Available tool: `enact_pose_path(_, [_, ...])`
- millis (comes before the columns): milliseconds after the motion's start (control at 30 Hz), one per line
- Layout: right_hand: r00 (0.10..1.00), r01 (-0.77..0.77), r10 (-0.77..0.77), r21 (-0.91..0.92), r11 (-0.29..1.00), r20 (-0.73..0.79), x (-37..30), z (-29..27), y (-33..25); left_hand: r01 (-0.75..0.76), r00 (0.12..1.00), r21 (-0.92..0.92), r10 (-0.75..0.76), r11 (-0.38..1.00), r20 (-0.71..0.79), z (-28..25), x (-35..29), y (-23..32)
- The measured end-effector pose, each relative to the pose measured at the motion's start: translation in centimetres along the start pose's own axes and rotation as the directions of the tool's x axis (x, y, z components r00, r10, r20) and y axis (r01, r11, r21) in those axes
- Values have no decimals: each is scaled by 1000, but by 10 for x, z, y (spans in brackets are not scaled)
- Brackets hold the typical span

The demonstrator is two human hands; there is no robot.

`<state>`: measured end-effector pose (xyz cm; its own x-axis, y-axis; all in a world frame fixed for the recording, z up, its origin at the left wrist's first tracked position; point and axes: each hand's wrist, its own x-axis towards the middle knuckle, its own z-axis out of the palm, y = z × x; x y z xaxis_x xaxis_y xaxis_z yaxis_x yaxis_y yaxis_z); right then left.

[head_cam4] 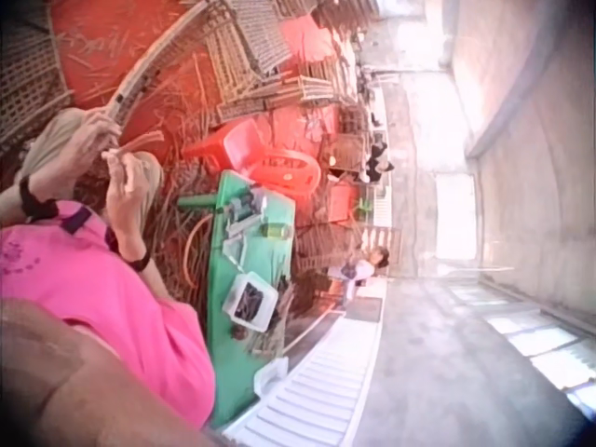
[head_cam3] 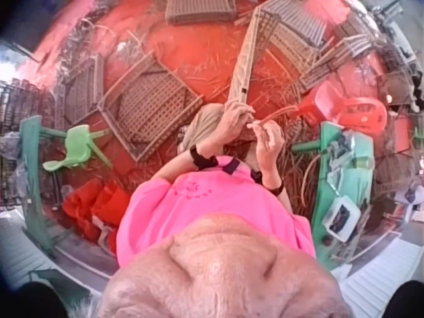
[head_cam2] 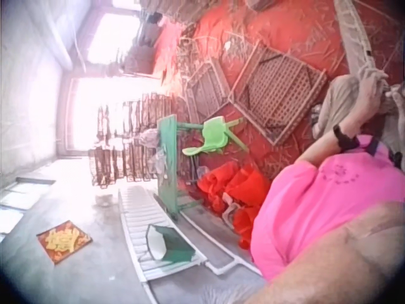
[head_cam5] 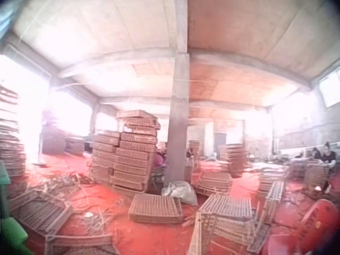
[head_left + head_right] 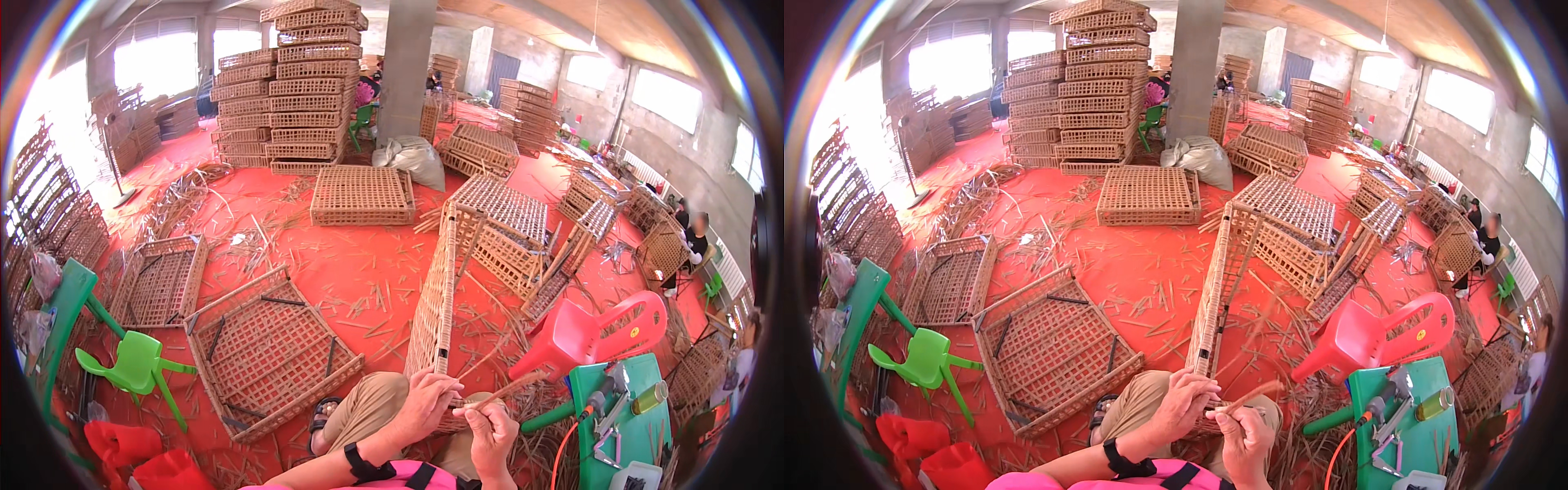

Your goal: Weaving and assembling a bamboo or wicker furniture frame using manual weaving and a pneumatic stapler.

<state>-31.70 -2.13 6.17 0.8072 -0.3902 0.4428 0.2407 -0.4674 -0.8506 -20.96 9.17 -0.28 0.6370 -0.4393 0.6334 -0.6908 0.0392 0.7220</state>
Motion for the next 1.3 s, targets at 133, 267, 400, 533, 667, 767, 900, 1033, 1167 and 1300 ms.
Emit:
enact_pose_path(133, [999,-34,34,37,999,5,-4,-2,5,-15,1000,41,15,999,3,-2,2,7])
enact_pose_path(267, [999,-52,51,78,996,8,-6,-5,4,-2,1000,50,3,999,-23,3,0,10])
enact_pose_path(400, [999,-5,-1,138,990,45,0,-7,6,4,999,84,-2,996,-32,4,-1,11])
enact_pose_path(533, [996,-33,17,190,981,85,1,-4,7,36,999,77,-34,996,-30,3,-4,9])
enact_pose_path(667, [995,-59,39,220,974,96,6,-4,-2,38,998,68,-34,997,-56,6,-3,7])
enact_pose_path(767, [982,-190,172,366,911,83,0,0,12,-25,1000,14,25,1000,-18,8,-6,-2])
enact_pose_path(900, [978,-206,187,330,921,90,1,8,15,-64,998,67,63,996,9,2,-5,-2])
enact_pose_path(1033, [990,-129,109,278,952,86,4,14,20,-64,997,31,66,997,-35,5,-11,-9])
enact_pose_path(1167, [988,-152,145,303,941,43,6,15,16,-48,999,49,48,998,-8,9,-13,-8])
enact_pose_path(1300, [992,-122,128,252,960,-6,4,18,14,-88,995,61,90,994,-30,13,-14,-8])
